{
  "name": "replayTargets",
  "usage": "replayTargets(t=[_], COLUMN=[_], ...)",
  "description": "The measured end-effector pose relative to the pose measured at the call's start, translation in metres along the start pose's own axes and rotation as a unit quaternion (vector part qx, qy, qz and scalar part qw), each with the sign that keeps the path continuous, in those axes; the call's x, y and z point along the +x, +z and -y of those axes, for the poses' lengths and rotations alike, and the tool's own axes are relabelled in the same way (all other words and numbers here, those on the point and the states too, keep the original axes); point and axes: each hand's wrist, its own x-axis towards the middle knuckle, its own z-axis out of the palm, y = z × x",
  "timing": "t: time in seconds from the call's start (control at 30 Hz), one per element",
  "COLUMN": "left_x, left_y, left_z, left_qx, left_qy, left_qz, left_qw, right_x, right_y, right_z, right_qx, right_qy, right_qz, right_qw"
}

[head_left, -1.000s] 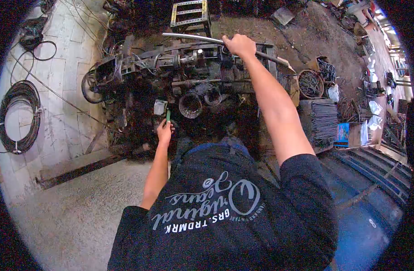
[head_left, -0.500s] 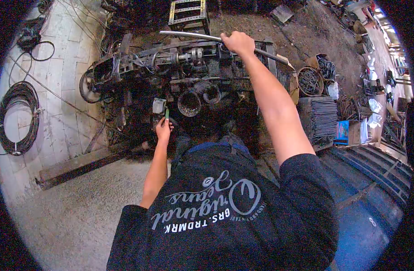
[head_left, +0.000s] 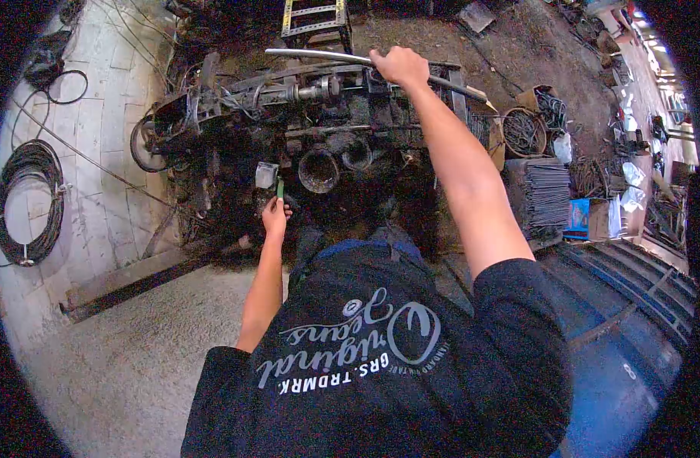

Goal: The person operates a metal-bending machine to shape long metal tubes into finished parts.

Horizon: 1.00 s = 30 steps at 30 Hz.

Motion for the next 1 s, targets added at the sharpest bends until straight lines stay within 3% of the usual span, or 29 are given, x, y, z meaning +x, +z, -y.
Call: replayTargets(t=[0.27, 1.0], left_x=[0.003, 0.004], left_y=[-0.001, 0.002], left_z=[0.005, 0.01], left_qx=[0.008, 0.004], left_qy=[0.002, -0.018], left_qz=[-0.003, -0.006], left_qw=[1.0, 1.0], right_x=[0.002, 0.007], right_y=[0.008, 0.012], right_z=[-0.003, -0.003], right_qx=[0.013, -0.007], right_qy=[0.001, -0.006], right_qz=[-0.041, -0.041], right_qw=[0.999, 0.999])
